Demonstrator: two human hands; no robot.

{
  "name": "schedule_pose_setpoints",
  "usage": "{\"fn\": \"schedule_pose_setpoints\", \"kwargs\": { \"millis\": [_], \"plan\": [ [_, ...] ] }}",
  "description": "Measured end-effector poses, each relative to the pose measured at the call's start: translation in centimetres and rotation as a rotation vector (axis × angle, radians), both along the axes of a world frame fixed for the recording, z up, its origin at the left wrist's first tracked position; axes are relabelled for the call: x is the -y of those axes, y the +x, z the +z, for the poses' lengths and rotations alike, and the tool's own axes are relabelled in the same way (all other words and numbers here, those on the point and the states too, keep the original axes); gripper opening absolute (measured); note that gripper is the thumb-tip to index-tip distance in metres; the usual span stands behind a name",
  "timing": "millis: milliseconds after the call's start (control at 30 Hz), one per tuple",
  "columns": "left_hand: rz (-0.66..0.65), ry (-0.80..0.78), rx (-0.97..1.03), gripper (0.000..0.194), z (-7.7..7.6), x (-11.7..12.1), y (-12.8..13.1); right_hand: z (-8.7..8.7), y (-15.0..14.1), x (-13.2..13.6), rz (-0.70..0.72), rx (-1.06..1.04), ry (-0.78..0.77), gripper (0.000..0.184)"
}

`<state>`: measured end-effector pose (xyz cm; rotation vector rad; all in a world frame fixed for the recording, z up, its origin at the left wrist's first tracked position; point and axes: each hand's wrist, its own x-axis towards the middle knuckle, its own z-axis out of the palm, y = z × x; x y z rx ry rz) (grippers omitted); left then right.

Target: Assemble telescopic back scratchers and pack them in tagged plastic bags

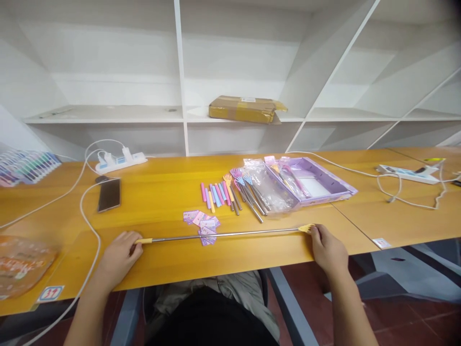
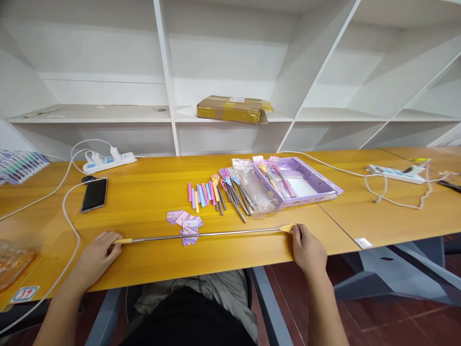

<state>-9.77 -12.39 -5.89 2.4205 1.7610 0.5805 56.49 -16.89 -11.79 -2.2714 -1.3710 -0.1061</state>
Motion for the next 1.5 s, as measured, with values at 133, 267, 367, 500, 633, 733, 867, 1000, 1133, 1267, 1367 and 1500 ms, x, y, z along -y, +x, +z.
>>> {"fn": "schedule_pose_setpoints", "kwargs": {
  "millis": [133, 267, 367, 500, 633, 733, 867, 1000, 1133, 1267, 1367, 1500],
  "plan": [
    [-0.028, 0.044, 0.02, 0.026, -0.2, 0.1, 0.2, 0.4, -0.1, -0.2, -0.02, 0.008, -0.051, 0.044],
    [-0.139, 0.141, 0.074, 0.029, -0.3, 0.6, 0.5, 0.8, -0.1, -1.0, -0.033, -0.018, -0.113, 0.044],
    [-0.183, 0.214, 0.07, 0.029, 0.3, 0.9, 0.4, 1.4, 0.2, -2.0, -0.069, -0.044, -0.084, 0.043],
    [-0.175, 0.293, 0.051, 0.03, 2.1, 0.9, 1.5, 2.7, -1.7, -3.3, -0.109, -0.081, 0.015, 0.043],
    [-0.318, 0.278, 0.097, 0.03, 2.1, 1.3, 7.6, 3.2, -11.2, -3.0, 0.187, -0.147, 0.092, 0.04],
    [-0.383, 0.18, 0.159, 0.035, 0.4, 2.4, 13.3, 2.8, -20.1, -1.6, 0.448, -0.171, 0.128, 0.047],
    [-0.337, 0.091, 0.204, 0.032, -1.4, 3.8, 16.0, 2.8, -23.9, -0.5, 0.676, -0.186, 0.068, 0.04],
    [-0.336, -0.006, 0.201, 0.029, -1.6, 3.9, 15.1, 3.6, -21.7, -0.5, 0.759, -0.257, 0.003, 0.038],
    [-0.316, -0.075, 0.184, 0.026, -1.5, 3.5, 15.0, 4.1, -20.9, -0.7, 0.806, -0.299, -0.013, 0.041],
    [-0.323, -0.101, 0.182, 0.028, -1.5, 3.4, 15.0, 4.2, -21.1, -0.7, 0.831, -0.324, -0.032, 0.04],
    [-0.328, -0.11, 0.186, 0.03, -1.4, 3.4, 15.0, 4.4, -21.1, -0.6, 0.834, -0.336, -0.043, 0.038],
    [-0.324, -0.123, 0.186, 0.032, -1.3, 3.5, 15.0, 4.6, -21.0, -0.7, 0.842, -0.349, -0.051, 0.038]
  ]
}}
